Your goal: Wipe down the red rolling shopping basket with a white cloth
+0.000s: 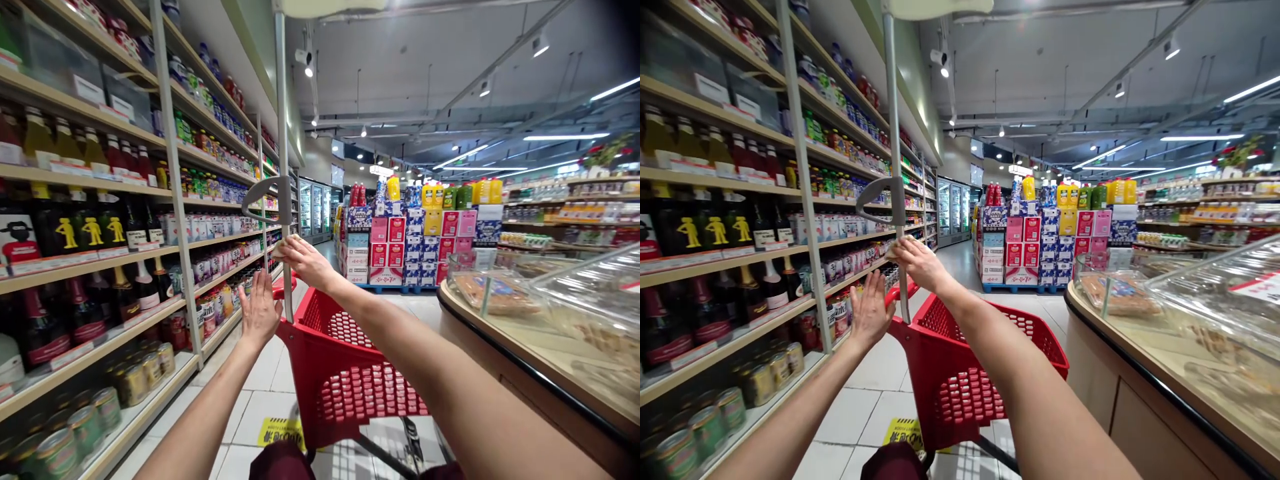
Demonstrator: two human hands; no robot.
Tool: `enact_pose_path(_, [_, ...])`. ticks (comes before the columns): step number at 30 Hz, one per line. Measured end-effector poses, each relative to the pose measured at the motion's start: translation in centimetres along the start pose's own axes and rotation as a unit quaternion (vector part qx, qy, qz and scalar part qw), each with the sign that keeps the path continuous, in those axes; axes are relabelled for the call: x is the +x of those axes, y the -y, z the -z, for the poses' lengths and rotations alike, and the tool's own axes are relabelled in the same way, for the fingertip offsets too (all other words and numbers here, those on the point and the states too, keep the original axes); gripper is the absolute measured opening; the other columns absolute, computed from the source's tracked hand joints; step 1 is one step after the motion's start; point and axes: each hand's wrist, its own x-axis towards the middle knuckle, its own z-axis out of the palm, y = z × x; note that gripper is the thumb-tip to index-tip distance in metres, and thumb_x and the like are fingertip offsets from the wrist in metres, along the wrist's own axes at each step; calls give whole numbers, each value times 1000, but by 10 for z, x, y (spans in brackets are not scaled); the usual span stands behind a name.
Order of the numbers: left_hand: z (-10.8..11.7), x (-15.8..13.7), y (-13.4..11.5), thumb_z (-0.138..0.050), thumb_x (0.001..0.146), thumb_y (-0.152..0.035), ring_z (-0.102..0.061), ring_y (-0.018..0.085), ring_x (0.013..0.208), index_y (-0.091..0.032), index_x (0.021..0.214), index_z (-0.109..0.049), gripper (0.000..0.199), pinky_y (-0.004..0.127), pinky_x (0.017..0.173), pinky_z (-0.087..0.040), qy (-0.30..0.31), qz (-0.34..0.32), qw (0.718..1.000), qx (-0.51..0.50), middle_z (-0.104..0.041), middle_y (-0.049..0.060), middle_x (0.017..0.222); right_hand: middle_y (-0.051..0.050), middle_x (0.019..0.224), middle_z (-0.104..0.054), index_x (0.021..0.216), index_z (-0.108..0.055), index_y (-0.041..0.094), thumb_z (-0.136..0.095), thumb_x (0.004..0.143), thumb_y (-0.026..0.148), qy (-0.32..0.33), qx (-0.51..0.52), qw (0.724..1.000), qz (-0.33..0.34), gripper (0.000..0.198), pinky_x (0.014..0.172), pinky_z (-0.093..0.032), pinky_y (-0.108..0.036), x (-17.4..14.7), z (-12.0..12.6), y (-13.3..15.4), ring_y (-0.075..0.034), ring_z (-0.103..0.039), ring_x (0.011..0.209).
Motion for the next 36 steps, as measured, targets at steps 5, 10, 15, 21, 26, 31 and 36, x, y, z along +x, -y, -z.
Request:
enact_pose_path(5, [-4, -11, 0, -36, 83, -28, -17, 24, 134, -15, 139, -6, 65, 53, 107, -2, 9, -6, 1000, 3, -22, 14, 144, -6, 124, -51, 121, -51, 17, -39, 87, 14, 32, 32, 997, 59, 36, 109, -26, -39, -38, -22, 33, -19, -32, 127])
enact_pose_path(10, [-2, -9, -2, -34, 85, -30, -20, 24, 133, -15, 139, -5, 64, 53, 107, -4, -27, 2, 1000, 2, -25, 16, 143, -3, 126, -50, 118, -53, 22, -39, 88, 16, 20, 49, 999, -7, 34, 109, -24, -39, -51, -31, 46, -17, -32, 127])
enact_pose_path(15, [-14, -23, -33, -36, 84, -30, -22, 24, 132, -13, 139, -8, 64, 49, 108, -4, -43, -34, 998, -21, -29, 16, 141, -9, 117, -56, 120, -51, 18, -37, 89, 18, -16, 72, 962, -263, 34, 102, -34, -39, -68, -50, 78, -19, -45, 114])
enact_pose_path(21, [-46, -62, -66, -35, 82, -24, -29, 24, 129, -11, 133, -32, 53, 49, 108, 2, 46, -125, 991, -21, -36, 15, 137, -6, 110, -60, 116, -55, 23, -34, 90, 18, -33, 53, 927, -370, 33, 91, -44, -31, -203, -51, 95, -15, -54, 103])
enact_pose_path(26, [-66, -85, -91, -36, 77, -21, -31, 27, 128, -6, 124, -46, 50, 51, 108, -3, 136, -138, 981, 2, -42, 15, 133, -11, 106, -62, 113, -58, 19, -31, 90, 14, -50, 1, 893, -447, 36, 90, -44, -41, -287, -23, 68, -20, -55, 103])
enact_pose_path(31, [-71, -94, -132, -39, 76, -26, -28, 26, 130, -7, 126, -44, 53, 48, 109, -11, 190, -151, 970, 5, -40, 14, 135, -7, 114, -60, 114, -58, 21, -35, 90, 19, -62, 68, 892, -442, 33, 96, -41, -38, -258, -56, 83, -17, -50, 112])
enact_pose_path(36, [-65, -92, -144, -35, 79, -26, -25, 24, 131, -9, 129, -39, 53, 48, 109, -8, 220, -138, 965, 24, -37, 11, 138, -7, 115, -59, 117, -55, 23, -30, 92, 29, -87, 94, 838, -531, 36, 92, -44, -39, -330, -13, 55, -19, -53, 107])
